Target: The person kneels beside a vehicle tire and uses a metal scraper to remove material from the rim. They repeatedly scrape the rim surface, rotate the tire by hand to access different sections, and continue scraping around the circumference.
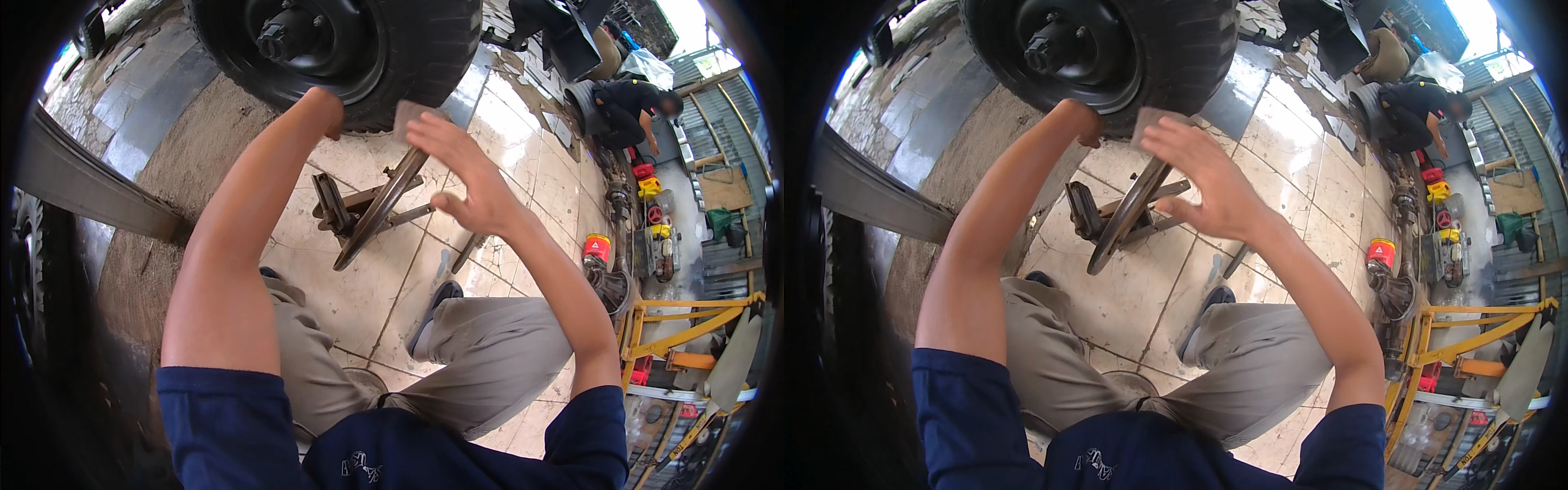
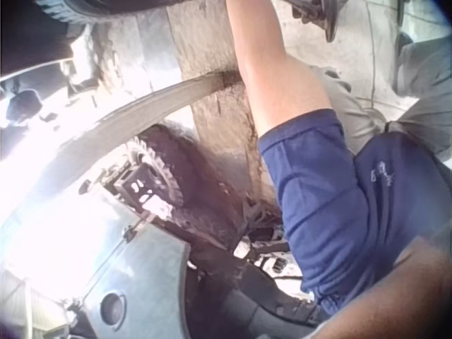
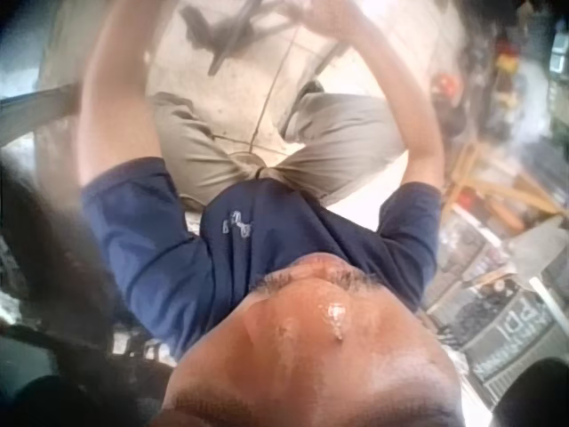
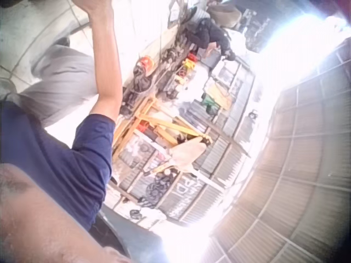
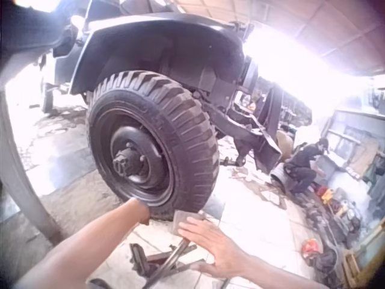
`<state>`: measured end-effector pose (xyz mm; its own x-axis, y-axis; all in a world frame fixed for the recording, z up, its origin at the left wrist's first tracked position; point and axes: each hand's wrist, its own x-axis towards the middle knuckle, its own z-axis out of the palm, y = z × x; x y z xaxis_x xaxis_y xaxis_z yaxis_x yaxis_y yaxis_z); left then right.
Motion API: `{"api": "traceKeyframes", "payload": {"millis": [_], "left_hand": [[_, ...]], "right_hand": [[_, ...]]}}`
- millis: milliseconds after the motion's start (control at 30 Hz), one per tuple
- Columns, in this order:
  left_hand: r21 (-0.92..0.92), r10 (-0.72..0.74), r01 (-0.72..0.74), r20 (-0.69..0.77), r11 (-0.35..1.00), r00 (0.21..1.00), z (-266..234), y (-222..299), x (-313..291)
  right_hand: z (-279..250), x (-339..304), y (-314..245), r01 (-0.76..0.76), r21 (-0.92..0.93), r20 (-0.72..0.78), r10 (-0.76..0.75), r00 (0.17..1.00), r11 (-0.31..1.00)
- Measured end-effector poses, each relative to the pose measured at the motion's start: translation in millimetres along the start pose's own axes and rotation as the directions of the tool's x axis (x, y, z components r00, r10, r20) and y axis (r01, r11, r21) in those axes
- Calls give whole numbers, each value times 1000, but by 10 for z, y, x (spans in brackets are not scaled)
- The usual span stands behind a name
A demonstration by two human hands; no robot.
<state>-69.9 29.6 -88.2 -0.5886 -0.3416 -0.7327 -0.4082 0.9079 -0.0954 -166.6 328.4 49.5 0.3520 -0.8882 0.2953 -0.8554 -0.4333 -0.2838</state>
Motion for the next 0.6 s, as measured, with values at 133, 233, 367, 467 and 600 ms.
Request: {"api": "traceKeyframes", "payload": {"millis": [133,233,367,467,600], "left_hand": [[75,41,-34,-100,997,994,-156,231,-178],[71,30,-23,-105,997,994,-177,249,-186],[156,89,-68,-131,985,987,-114,206,-90],[158,74,-46,-176,986,982,-118,208,-153],[56,54,-45,-169,997,984,-80,83,-256]], "right_hand": [[-148,-48,-84,21,-99,133,-8,991,995],[-67,-75,231,-143,36,-12,143,990,989],[109,-193,579,-416,291,-109,462,880,861],[224,-255,613,-522,270,-126,567,814,809],[180,-172,286,-285,45,-211,288,934,957]]}}
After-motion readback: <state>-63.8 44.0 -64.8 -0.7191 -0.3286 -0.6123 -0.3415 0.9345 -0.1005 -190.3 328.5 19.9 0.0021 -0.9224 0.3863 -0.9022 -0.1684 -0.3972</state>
